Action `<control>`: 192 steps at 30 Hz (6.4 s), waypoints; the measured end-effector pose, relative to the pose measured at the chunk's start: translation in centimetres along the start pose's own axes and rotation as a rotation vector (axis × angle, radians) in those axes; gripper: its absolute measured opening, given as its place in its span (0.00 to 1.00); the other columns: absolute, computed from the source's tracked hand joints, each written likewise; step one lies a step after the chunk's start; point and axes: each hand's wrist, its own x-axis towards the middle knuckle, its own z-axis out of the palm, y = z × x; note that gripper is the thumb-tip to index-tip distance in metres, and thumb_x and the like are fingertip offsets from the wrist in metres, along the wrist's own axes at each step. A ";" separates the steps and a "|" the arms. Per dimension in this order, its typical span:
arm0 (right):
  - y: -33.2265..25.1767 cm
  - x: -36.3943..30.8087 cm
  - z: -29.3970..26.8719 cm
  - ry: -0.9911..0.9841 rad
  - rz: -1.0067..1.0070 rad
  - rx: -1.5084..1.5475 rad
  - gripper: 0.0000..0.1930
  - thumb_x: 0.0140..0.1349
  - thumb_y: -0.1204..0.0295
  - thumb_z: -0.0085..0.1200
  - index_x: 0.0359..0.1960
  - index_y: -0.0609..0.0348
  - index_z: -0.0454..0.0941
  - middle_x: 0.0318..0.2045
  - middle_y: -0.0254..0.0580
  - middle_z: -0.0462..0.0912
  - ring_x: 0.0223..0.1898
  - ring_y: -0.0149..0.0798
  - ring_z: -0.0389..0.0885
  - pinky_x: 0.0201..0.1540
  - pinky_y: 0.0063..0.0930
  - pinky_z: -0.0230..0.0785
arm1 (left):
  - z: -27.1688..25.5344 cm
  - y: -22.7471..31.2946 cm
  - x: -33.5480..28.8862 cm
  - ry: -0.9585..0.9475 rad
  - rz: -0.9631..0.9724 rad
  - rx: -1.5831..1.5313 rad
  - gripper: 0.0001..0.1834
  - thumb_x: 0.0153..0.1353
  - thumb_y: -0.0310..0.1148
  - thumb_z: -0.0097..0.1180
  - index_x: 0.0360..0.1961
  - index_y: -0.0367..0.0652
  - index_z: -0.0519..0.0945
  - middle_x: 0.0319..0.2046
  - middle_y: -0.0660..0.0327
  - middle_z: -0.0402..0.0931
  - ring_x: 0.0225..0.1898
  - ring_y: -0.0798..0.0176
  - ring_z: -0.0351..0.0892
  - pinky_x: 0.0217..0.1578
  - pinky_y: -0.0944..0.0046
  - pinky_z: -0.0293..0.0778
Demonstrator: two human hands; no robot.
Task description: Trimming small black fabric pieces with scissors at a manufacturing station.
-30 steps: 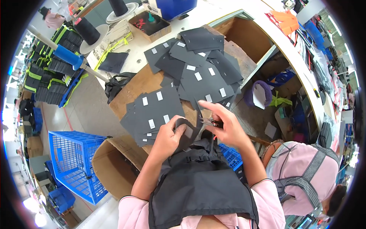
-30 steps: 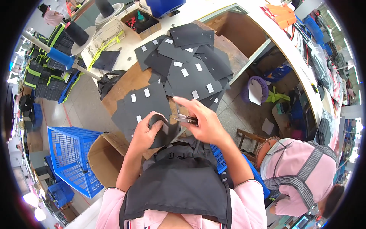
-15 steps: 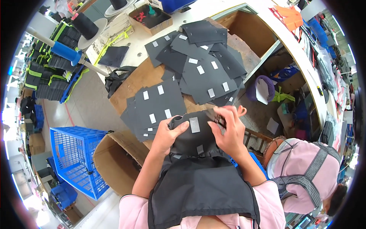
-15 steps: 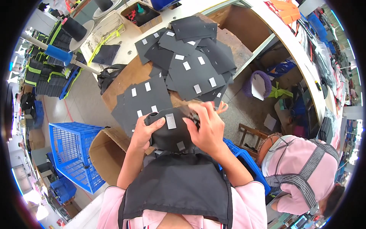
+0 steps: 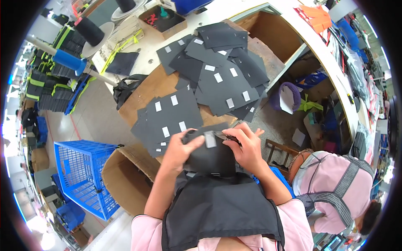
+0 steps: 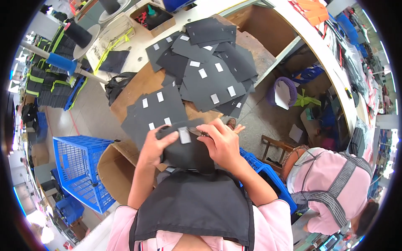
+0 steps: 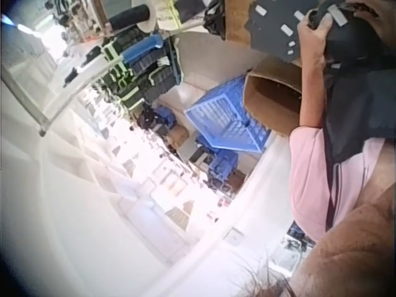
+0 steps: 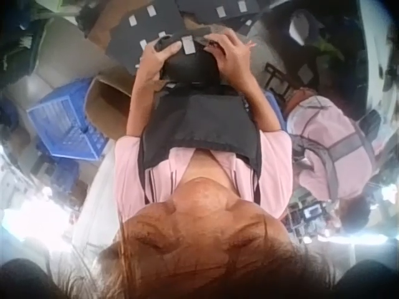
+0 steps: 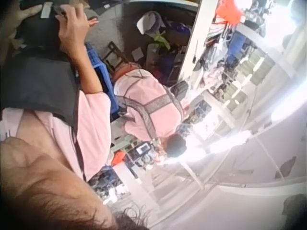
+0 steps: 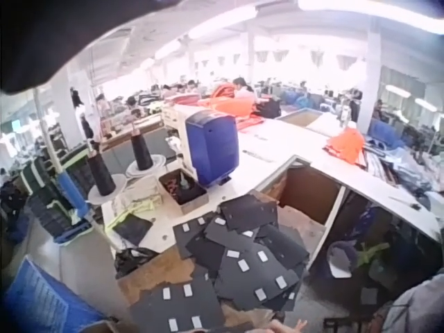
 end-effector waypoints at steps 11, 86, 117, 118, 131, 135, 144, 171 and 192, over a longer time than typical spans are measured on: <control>14.5 -2.2 5.9 0.237 1.241 0.907 0.12 0.54 0.69 0.61 0.31 0.54 0.68 0.17 0.26 0.65 0.12 0.22 0.59 0.12 0.18 0.48 | -14.5 -9.2 7.2 0.756 0.265 0.852 0.52 0.45 0.37 0.67 0.67 0.48 0.46 0.67 0.47 0.40 0.68 0.43 0.42 0.64 0.49 0.47; -0.7 2.5 -2.8 -0.002 -0.219 -0.082 0.13 0.41 0.73 0.64 0.31 0.55 0.78 0.24 0.33 0.72 0.21 0.37 0.71 0.24 0.27 0.63 | 1.2 1.3 -0.3 -0.208 0.015 -0.085 0.10 0.54 0.28 0.58 0.36 0.32 0.77 0.27 0.63 0.77 0.27 0.75 0.74 0.28 0.73 0.71; -1.1 0.7 -1.4 -0.068 -0.019 -0.081 0.18 0.43 0.79 0.62 0.39 0.57 0.77 0.28 0.40 0.75 0.27 0.41 0.76 0.28 0.29 0.66 | 2.0 -0.6 0.3 -0.098 0.021 -0.201 0.11 0.56 0.30 0.60 0.37 0.34 0.77 0.32 0.61 0.79 0.34 0.71 0.76 0.38 0.69 0.72; -1.1 0.8 -1.4 -0.069 -0.056 -0.115 0.18 0.42 0.79 0.62 0.38 0.57 0.78 0.27 0.39 0.75 0.26 0.41 0.76 0.27 0.29 0.65 | 2.0 -0.6 0.3 -0.108 0.031 -0.193 0.11 0.56 0.30 0.60 0.37 0.34 0.77 0.32 0.61 0.79 0.33 0.71 0.75 0.37 0.69 0.72; -0.9 0.6 -1.3 -0.025 -0.137 -0.169 0.16 0.44 0.75 0.61 0.38 0.56 0.78 0.27 0.33 0.75 0.23 0.35 0.74 0.24 0.27 0.62 | 2.2 -0.1 -0.3 -0.056 0.094 -0.117 0.08 0.56 0.27 0.58 0.36 0.34 0.77 0.30 0.62 0.78 0.31 0.73 0.75 0.33 0.71 0.72; -1.3 0.6 -1.7 -0.062 -0.172 -0.242 0.15 0.42 0.77 0.61 0.36 0.56 0.79 0.26 0.33 0.76 0.23 0.35 0.74 0.24 0.26 0.61 | 1.7 -0.1 -0.2 -0.076 0.123 -0.069 0.08 0.55 0.26 0.58 0.35 0.34 0.77 0.30 0.63 0.78 0.30 0.73 0.75 0.33 0.71 0.72; -0.9 0.3 -1.5 -0.091 0.023 0.122 0.15 0.44 0.79 0.61 0.37 0.55 0.79 0.28 0.36 0.76 0.25 0.40 0.76 0.26 0.29 0.67 | 1.7 -0.2 -0.3 -0.108 0.033 -0.178 0.10 0.53 0.24 0.57 0.37 0.33 0.76 0.31 0.61 0.78 0.31 0.72 0.75 0.34 0.71 0.72; -0.8 -3.4 1.3 -0.203 1.270 1.342 0.21 0.61 0.65 0.54 0.51 0.65 0.68 0.23 0.31 0.72 0.13 0.19 0.55 0.17 0.15 0.51 | 0.9 -0.5 1.6 0.097 0.090 -0.556 0.13 0.60 0.28 0.54 0.46 0.38 0.73 0.40 0.60 0.76 0.41 0.64 0.76 0.44 0.62 0.73; 0.2 2.6 -0.4 -0.222 0.643 0.619 0.07 0.56 0.76 0.56 0.35 0.63 0.73 0.22 0.33 0.77 0.22 0.21 0.68 0.23 0.20 0.62 | 0.4 1.6 0.6 0.288 0.882 0.949 0.55 0.48 0.58 0.60 0.66 0.37 0.47 0.62 0.52 0.53 0.66 0.49 0.45 0.64 0.52 0.41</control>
